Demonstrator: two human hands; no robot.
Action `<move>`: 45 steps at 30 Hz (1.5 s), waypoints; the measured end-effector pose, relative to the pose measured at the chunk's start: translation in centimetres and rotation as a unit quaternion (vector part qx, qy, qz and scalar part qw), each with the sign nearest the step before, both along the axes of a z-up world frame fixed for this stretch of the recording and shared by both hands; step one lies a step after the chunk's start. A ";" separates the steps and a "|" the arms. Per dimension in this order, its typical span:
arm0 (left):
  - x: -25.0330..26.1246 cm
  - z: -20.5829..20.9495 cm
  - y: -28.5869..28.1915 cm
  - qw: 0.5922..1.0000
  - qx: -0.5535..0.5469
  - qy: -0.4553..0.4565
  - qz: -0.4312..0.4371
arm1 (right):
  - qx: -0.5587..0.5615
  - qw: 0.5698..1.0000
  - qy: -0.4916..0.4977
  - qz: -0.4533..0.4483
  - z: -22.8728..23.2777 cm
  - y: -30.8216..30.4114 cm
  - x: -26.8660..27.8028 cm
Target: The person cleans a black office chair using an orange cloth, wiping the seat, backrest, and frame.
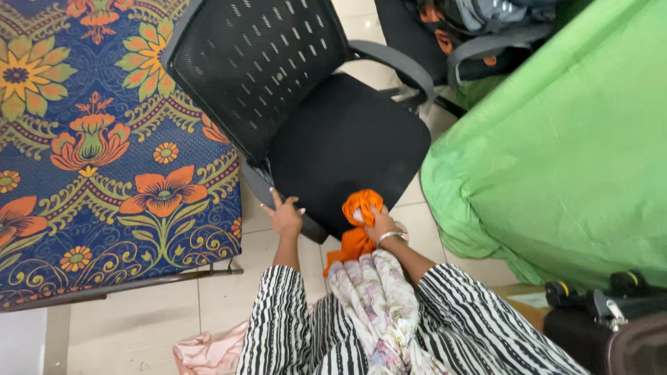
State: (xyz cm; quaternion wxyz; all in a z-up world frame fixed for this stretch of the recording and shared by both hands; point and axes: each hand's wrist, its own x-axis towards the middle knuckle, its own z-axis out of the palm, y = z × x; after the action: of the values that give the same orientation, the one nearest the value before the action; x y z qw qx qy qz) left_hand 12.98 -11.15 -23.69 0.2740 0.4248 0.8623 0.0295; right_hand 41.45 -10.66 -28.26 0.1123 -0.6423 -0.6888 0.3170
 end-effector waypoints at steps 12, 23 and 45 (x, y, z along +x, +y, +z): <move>1.8 -4.4 0.8 0.973 0.083 0.197 -0.089 | -0.022 0.998 -0.038 -0.049 -1.4 9.6 4.1; 9.2 -10.3 -0.9 0.982 -0.026 -0.093 0.165 | 0.154 0.987 -0.052 -0.006 -4.9 21.2 7.5; 12.8 -13.1 1.9 0.930 -0.221 -0.148 0.254 | 0.222 0.877 -0.225 0.361 -3.7 31.0 5.4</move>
State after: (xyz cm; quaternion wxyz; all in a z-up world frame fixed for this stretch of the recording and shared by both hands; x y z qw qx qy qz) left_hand 25.74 -9.23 -36.76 0.4687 0.1111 0.8758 -0.0304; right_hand 46.89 20.33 -31.97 -0.0288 -0.3613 -0.9317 0.0212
